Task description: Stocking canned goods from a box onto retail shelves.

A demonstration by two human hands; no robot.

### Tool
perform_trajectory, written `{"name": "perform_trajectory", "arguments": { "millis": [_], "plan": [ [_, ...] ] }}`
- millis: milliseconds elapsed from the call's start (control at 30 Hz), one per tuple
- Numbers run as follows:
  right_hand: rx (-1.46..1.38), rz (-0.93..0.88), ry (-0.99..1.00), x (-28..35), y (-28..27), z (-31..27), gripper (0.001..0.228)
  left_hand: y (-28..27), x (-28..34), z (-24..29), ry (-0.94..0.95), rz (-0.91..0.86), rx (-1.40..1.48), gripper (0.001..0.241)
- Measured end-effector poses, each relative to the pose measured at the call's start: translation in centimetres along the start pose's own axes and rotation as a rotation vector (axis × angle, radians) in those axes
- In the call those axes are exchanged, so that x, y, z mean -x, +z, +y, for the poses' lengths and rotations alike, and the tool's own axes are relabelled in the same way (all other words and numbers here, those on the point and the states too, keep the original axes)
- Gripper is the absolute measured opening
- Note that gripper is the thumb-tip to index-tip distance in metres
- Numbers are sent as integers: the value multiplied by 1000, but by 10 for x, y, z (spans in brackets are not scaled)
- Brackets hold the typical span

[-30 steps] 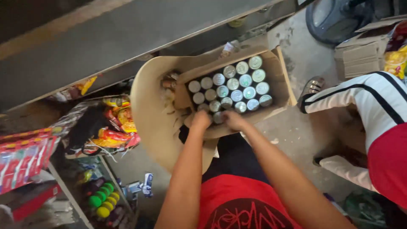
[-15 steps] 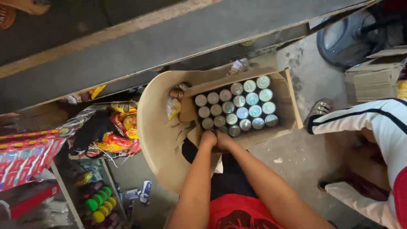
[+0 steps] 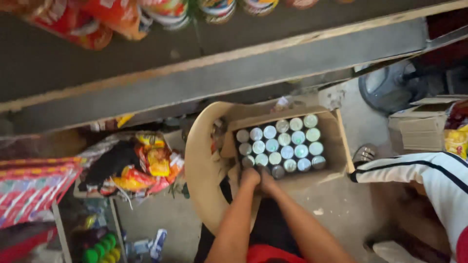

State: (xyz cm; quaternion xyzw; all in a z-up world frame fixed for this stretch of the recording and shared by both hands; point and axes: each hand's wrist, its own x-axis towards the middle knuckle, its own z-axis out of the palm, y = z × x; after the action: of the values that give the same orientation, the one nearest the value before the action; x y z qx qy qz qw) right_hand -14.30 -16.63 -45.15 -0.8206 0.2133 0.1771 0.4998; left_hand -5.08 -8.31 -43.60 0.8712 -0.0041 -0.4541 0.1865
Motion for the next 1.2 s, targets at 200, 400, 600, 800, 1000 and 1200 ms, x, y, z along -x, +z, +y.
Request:
{"name": "perform_trajectory", "arguments": {
  "millis": [200,400,600,800,1000,1200],
  "plan": [
    [-132,-141,108,-11,18,16,36,33,-2,-34,-83,-34,196,41],
    [-160,-57,74,3,2,-15,40,20,16,-23,-121,-5,146,34],
    [153,131,18,14,-11,3,35,-86,100,57,71,-34,-65,32],
    [342,325,-121,83,-149,-288,53,-222,196,82,418,112,-153,27],
    [115,417,-288,134,-180,-473,58,-344,285,31,1031,445,335,70],
    [127,498,-856,129,-145,-602,66,-454,333,-12,991,731,600,68]
  ]
}}
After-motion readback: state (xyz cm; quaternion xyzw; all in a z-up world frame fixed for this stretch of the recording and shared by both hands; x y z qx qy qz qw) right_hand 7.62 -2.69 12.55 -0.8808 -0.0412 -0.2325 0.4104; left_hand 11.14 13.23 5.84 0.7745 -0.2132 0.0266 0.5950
